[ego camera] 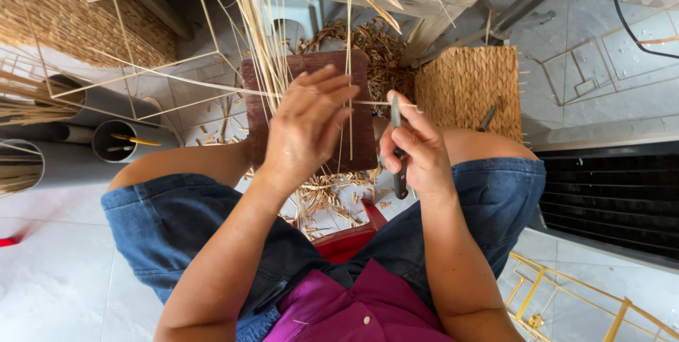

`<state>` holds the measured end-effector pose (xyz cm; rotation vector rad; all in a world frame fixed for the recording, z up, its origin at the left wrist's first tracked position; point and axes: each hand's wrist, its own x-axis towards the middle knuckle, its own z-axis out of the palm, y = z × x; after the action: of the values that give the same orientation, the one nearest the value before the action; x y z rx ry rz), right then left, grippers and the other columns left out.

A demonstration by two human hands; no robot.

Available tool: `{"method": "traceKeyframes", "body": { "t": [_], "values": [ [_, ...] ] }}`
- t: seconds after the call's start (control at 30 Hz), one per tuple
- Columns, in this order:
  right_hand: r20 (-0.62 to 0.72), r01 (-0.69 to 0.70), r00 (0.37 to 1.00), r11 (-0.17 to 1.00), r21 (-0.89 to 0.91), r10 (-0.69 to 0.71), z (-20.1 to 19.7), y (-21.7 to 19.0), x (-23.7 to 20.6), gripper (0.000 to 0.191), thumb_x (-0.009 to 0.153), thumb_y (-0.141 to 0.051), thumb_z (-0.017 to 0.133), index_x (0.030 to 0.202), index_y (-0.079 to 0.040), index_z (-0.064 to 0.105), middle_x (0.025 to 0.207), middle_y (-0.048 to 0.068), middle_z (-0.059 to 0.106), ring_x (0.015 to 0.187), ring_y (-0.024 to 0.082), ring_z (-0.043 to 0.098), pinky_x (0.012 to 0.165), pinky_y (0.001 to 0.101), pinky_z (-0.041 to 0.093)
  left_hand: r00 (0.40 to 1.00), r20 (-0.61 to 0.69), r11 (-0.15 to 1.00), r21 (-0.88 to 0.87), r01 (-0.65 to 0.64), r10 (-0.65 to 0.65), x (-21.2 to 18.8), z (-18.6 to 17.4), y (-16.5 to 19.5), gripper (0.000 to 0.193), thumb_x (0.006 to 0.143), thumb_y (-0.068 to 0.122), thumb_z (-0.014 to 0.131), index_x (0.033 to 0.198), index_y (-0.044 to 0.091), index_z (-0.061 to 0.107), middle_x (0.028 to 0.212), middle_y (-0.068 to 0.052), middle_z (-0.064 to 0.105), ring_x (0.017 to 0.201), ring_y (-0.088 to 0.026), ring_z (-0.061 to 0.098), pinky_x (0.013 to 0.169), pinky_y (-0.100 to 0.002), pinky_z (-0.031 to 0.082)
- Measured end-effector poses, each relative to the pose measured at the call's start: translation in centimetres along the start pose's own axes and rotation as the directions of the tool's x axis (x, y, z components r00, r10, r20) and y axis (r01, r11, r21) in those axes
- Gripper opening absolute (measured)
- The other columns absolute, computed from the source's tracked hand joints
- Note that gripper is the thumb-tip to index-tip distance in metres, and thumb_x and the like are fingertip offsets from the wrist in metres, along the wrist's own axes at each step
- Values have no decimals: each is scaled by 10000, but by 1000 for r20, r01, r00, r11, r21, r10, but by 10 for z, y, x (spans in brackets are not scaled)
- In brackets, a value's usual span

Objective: The person sits on the floor and uses a small knife to split long bamboo strips into thinner slats, shaving and pulling the split pieces apart by hand. Finished slats are set aside with a growing pile of thin bamboo strips while shavings collect on the floor.

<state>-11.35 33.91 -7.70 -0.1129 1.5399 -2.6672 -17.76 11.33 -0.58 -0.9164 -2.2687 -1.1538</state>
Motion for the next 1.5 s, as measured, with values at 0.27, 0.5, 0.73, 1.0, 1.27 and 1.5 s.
{"method": "traceKeyframes", "body": {
  "t": [0.27,0.5,0.73,1.0,1.27,1.5],
  "values": [
    [107,-14,994,997,-73,22,4,2,-2,552,1052,-164,626,1571,-70,464,741,101,622,570,139,528,551,251,446,978,169,984,-105,144,-125,2,12,6,145,931,157,767,1065,106,748,898,-54,726,842,-272,705,824,-419,553],
    [28,10,1000,976,-218,-4,9,6,-1,533,1051,-135,621,1553,-10,493,840,116,646,710,154,612,673,271,498,969,157,961,-172,215,-189,-2,13,11,123,941,157,747,1048,100,727,914,-45,730,791,-246,728,664,-359,579],
    [22,-38,999,982,-187,43,17,-2,-1,499,1050,-140,612,1517,-58,457,838,116,676,666,113,559,643,242,460,960,172,961,-127,245,-222,-2,13,12,104,946,162,731,1034,106,728,903,-42,732,779,-238,734,648,-362,574],
    [76,52,996,988,-144,-42,19,4,-3,425,1047,-72,621,1460,-66,518,901,106,631,644,121,542,587,254,470,958,171,960,-127,252,-229,-2,8,10,95,944,162,727,1030,121,727,913,-40,737,769,-236,735,641,-355,571],
    [-18,54,998,985,-164,-57,25,10,-4,394,1064,-52,578,1456,-80,551,772,64,570,597,100,504,540,251,453,982,114,986,-49,158,-152,-5,15,13,77,937,138,725,991,90,699,836,-59,715,737,-249,719,616,-373,556],
    [-108,-1,994,995,97,11,24,23,-4,409,1055,-76,580,1461,-127,560,737,56,544,548,118,491,491,263,417,995,65,995,78,68,-73,-9,34,15,85,950,96,715,965,75,634,772,-63,686,714,-247,708,594,-376,545]
  ]
}}
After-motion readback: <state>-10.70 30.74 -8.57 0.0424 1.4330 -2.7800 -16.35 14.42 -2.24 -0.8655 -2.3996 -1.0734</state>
